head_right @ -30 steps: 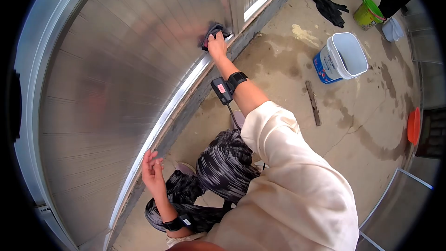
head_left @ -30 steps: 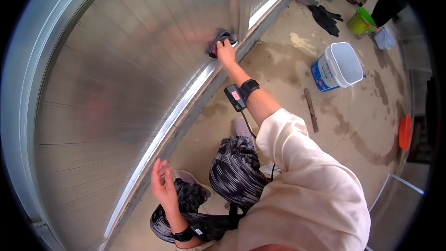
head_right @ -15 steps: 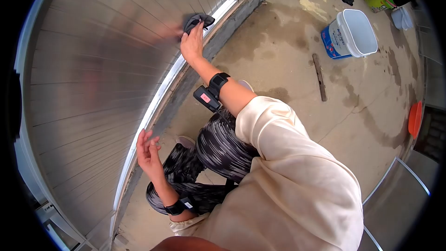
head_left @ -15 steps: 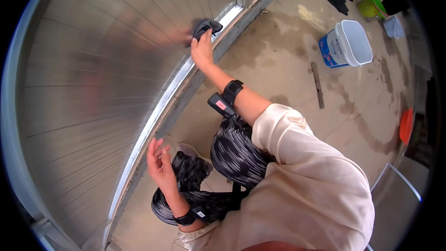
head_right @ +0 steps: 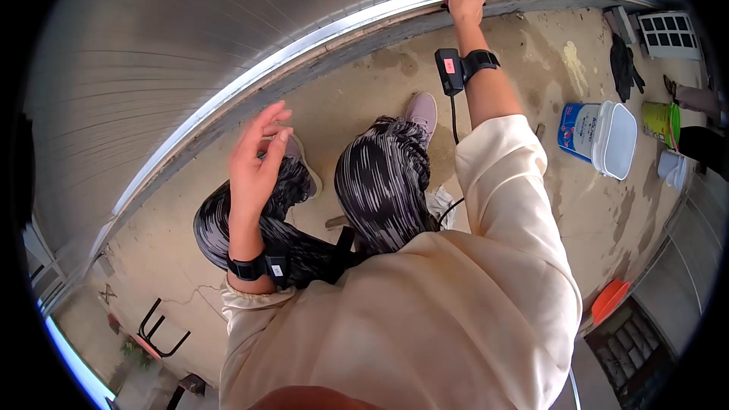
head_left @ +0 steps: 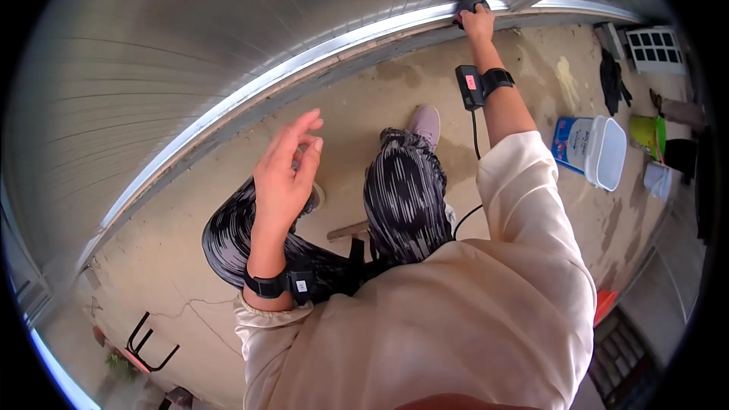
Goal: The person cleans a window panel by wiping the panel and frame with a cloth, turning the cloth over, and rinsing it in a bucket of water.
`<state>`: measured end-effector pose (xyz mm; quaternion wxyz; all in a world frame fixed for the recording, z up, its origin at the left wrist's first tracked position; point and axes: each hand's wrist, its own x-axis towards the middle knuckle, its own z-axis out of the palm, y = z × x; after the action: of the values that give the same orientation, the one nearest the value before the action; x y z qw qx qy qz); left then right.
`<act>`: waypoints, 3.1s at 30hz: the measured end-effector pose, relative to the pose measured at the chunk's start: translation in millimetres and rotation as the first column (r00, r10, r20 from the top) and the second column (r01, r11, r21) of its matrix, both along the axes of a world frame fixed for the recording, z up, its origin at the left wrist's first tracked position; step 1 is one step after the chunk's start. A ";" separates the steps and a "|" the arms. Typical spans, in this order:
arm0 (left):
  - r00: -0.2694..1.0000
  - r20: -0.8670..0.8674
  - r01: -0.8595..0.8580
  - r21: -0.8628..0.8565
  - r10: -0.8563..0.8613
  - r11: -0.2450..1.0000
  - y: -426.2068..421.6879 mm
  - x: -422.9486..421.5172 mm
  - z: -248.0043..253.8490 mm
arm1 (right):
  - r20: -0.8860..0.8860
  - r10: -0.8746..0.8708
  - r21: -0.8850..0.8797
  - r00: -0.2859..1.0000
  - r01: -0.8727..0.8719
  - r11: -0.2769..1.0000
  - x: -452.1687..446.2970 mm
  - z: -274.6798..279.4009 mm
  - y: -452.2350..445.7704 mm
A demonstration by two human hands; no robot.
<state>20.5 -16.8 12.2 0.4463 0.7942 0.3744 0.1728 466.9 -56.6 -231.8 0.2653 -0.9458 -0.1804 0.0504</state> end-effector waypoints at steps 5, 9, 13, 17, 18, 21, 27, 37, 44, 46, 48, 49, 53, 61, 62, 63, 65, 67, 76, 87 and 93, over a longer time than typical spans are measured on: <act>0.994 0.053 0.092 0.021 -0.093 0.996 -6.5 -5.5 5.5 | 0.005 0.259 -0.034 0.966 -0.259 0.965 -152.7 42.6 39.2; 0.981 0.078 0.173 0.040 -0.176 0.984 -10.1 -13.4 5.9 | -0.078 0.512 -0.099 0.855 -0.518 0.850 -222.5 57.9 68.6; 0.979 0.130 0.149 0.061 -0.156 0.987 -7.9 -21.9 11.8 | -0.136 0.651 -0.145 0.747 -0.665 0.733 -266.9 76.1 88.2; 0.979 0.196 0.063 0.009 -0.063 0.998 -5.6 -28.1 12.3 | -0.156 0.793 -0.130 0.589 -0.808 0.575 -301.9 75.5 110.2; 0.976 0.206 0.069 0.007 -0.069 0.998 -4.3 -27.8 11.6 | -0.169 0.819 -0.103 0.549 -0.836 0.539 -310.2 80.0 112.1; 0.980 0.195 0.038 -0.014 -0.034 0.999 1.1 -28.3 5.2 | -0.214 0.920 0.094 0.328 -0.931 0.353 -320.9 65.9 135.7; 0.935 0.275 -0.199 -0.111 0.223 0.974 21.7 -43.6 2.0 | -0.802 0.592 0.593 -0.083 -0.231 0.771 -295.1 144.0 119.1; 0.751 0.478 -0.423 -0.181 0.455 0.888 50.6 -63.6 -21.9 | -0.718 0.632 0.652 -0.290 0.037 0.758 -287.1 268.5 35.0; 0.815 0.439 0.157 -0.796 0.378 0.585 28.2 -74.2 -2.3 | -0.639 0.725 0.742 -0.259 0.042 0.669 -313.5 255.6 6.5; 0.844 0.435 0.106 -0.708 0.313 0.699 23.7 -76.2 -2.2 | -0.658 0.722 0.742 -0.214 -0.019 0.670 -316.3 252.8 3.4; 0.896 0.374 0.077 -0.664 0.241 0.744 26.0 -80.3 -7.5 | -0.673 0.720 0.738 -0.171 -0.080 0.670 -320.3 247.7 3.0; 0.891 0.351 0.033 -0.682 0.287 0.730 26.7 -81.3 -7.6 | -0.665 0.746 0.735 -0.031 -0.203 0.647 -321.5 244.2 4.5; 0.906 0.272 -0.083 -0.639 0.325 0.765 29.9 -84.5 3.1 | -0.645 0.762 0.711 0.052 -0.326 0.624 -320.3 236.3 12.0; 0.941 0.272 -0.012 -0.572 0.203 0.820 33.7 -87.8 -1.4 | -0.363 0.903 0.770 0.230 -0.472 0.430 -317.5 228.1 21.8; 0.941 0.265 -0.023 -0.571 0.211 0.820 33.4 -84.4 -3.8 | -0.208 0.890 0.635 0.406 -0.635 0.439 -317.1 229.6 19.2; 0.925 0.293 0.003 -0.645 0.243 0.764 30.2 -79.3 -1.8 | -0.015 0.855 0.467 0.518 -0.753 0.464 -322.2 232.8 18.0; 0.895 0.340 0.062 -0.737 0.288 0.674 27.5 -76.3 -0.7 | 0.118 0.854 0.408 0.506 -0.809 0.423 -328.6 240.0 14.0; 0.874 0.386 0.129 -0.769 0.294 0.626 30.8 -75.8 -0.1 | 0.252 0.838 0.347 0.483 -0.854 0.388 -336.7 239.8 13.0; 0.539 0.568 -0.132 -0.673 0.622 0.728 87.8 -150.2 35.9 | -0.021 0.917 0.714 0.399 -0.636 0.293 -346.2 242.7 9.5; 0.183 0.217 -0.983 0.006 0.959 0.186 246.3 -419.9 -155.3 | -0.435 0.810 0.529 0.393 -0.617 0.583 -317.2 229.5 -8.1; 0.370 0.066 -0.890 0.313 0.927 0.333 312.7 -429.3 -227.1 | -0.459 0.757 0.477 0.465 -0.590 0.651 -316.0 236.0 -10.5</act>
<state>-408.8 295.9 -214.9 0.1250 0.5152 0.7496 0.3963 151.0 -67.1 4.2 0.3836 -0.6785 -0.4479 0.4380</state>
